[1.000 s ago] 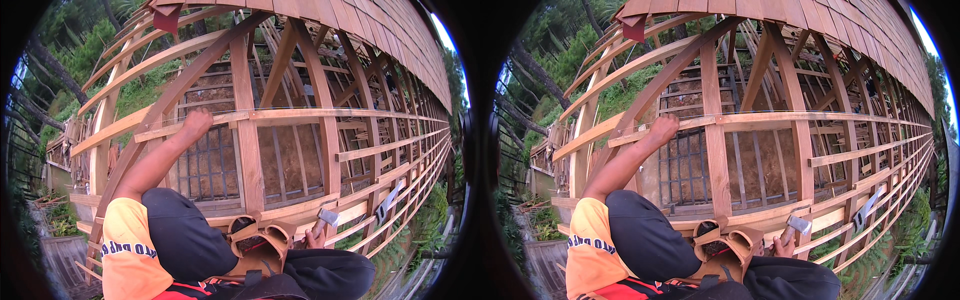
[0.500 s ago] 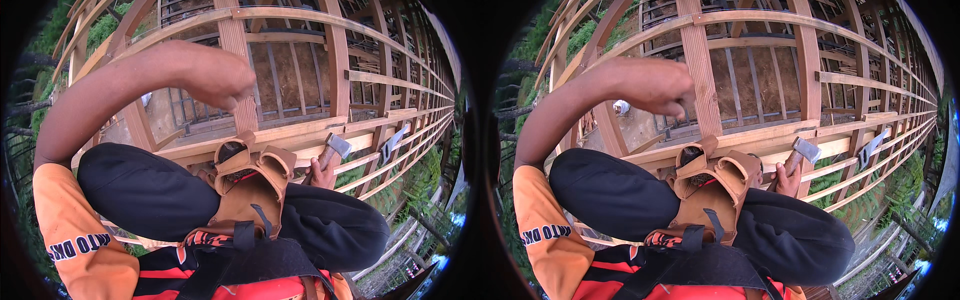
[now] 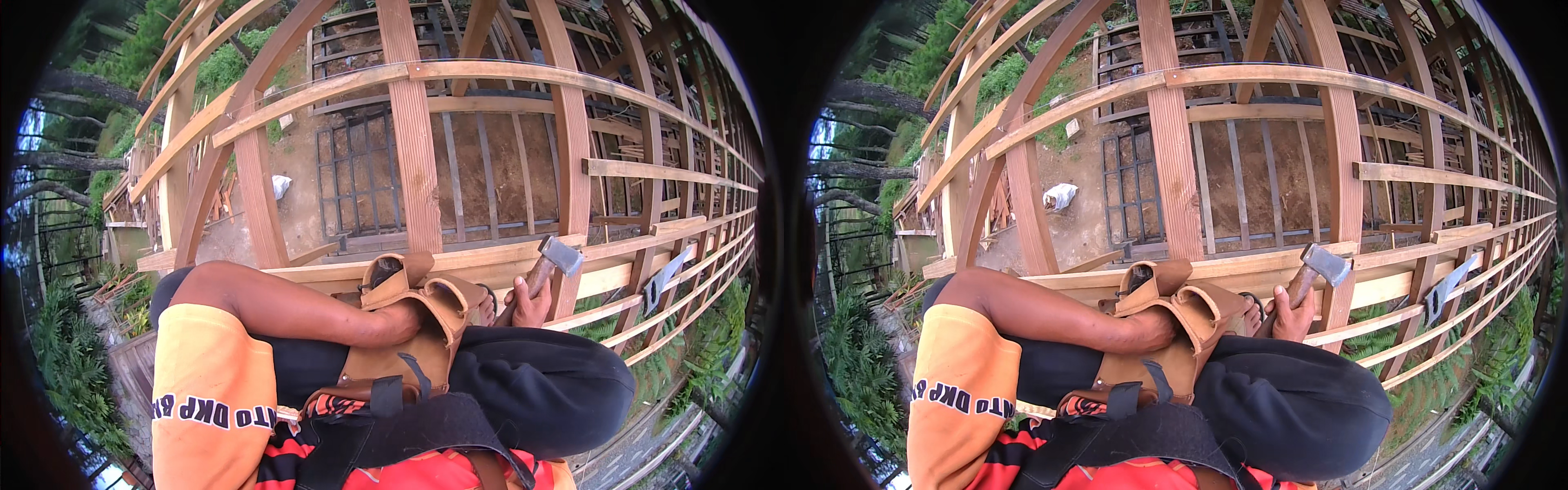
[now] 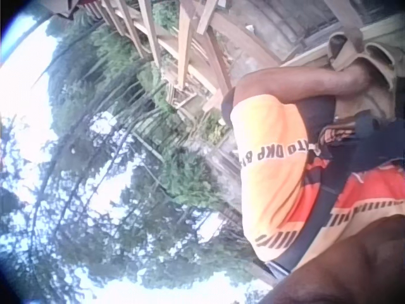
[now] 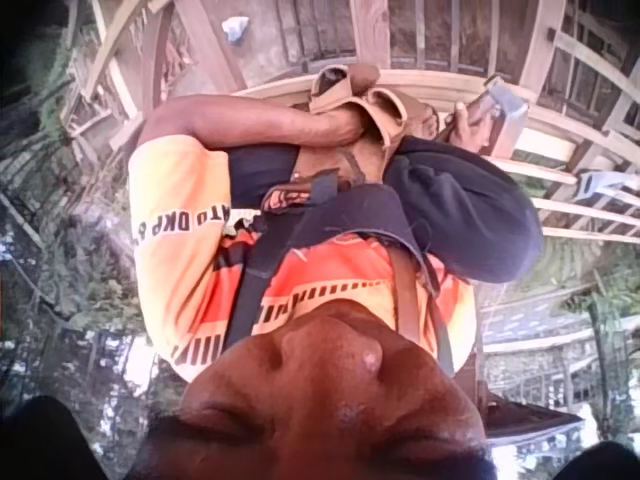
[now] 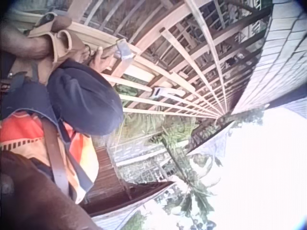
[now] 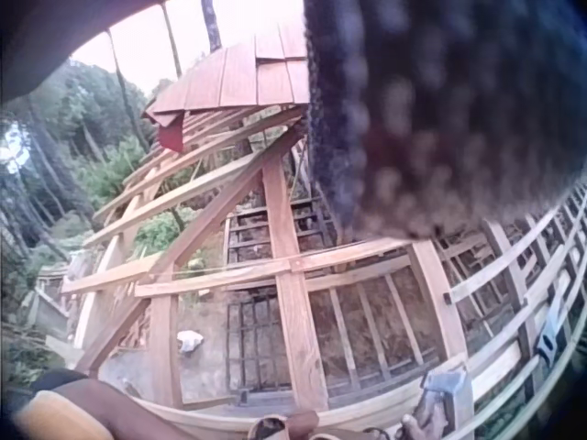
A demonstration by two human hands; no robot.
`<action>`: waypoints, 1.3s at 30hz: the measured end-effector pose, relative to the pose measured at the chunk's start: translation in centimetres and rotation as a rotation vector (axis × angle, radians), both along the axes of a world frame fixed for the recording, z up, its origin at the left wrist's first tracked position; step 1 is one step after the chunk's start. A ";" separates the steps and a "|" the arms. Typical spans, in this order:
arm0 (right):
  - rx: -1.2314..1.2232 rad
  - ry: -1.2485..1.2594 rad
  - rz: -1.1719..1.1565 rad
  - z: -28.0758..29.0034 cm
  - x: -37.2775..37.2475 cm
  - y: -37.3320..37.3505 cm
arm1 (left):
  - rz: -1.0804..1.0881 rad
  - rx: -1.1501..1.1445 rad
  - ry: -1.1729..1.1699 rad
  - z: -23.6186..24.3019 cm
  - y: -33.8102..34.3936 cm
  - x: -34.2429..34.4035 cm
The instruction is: The person positions a wooden shingle on a roof frame and secures it by hammering a nail into the wood using a roofing hatchet.
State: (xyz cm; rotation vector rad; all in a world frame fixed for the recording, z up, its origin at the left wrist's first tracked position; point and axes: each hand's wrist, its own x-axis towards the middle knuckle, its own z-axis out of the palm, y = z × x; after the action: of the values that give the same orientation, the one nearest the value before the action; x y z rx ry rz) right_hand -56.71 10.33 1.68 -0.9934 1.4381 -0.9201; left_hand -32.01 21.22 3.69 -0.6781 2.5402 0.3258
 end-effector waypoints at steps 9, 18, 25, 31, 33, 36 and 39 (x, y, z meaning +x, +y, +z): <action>0.021 -0.070 0.050 -1.7 0.6 0.4 | -0.106 0.047 -0.032 -6.9 1.4 -0.7; 0.012 -0.046 0.034 -2.1 0.1 0.8 | -0.076 0.254 0.011 0.8 -1.5 -0.5; 0.055 -0.093 0.087 -1.5 1.7 0.8 | -0.049 -0.039 0.280 -6.2 3.0 0.4; 0.141 -0.099 0.108 -1.4 2.1 1.1 | 0.033 0.176 0.111 -2.1 -0.1 0.2; 0.128 -0.088 0.089 -0.7 1.9 0.9 | 0.062 0.190 0.154 -1.3 -0.8 0.2; 0.127 -0.082 0.068 -0.6 1.8 1.2 | 0.118 0.245 0.221 -0.7 -0.8 0.7; 0.123 -0.119 0.065 -0.6 1.9 1.3 | 0.126 0.357 0.298 -0.6 -0.8 1.1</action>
State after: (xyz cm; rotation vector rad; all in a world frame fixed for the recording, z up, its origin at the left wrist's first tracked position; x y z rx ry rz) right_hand -54.78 11.60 1.06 -0.8750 1.3387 -0.8195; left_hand -30.87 20.40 3.04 -0.6907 2.6133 0.9617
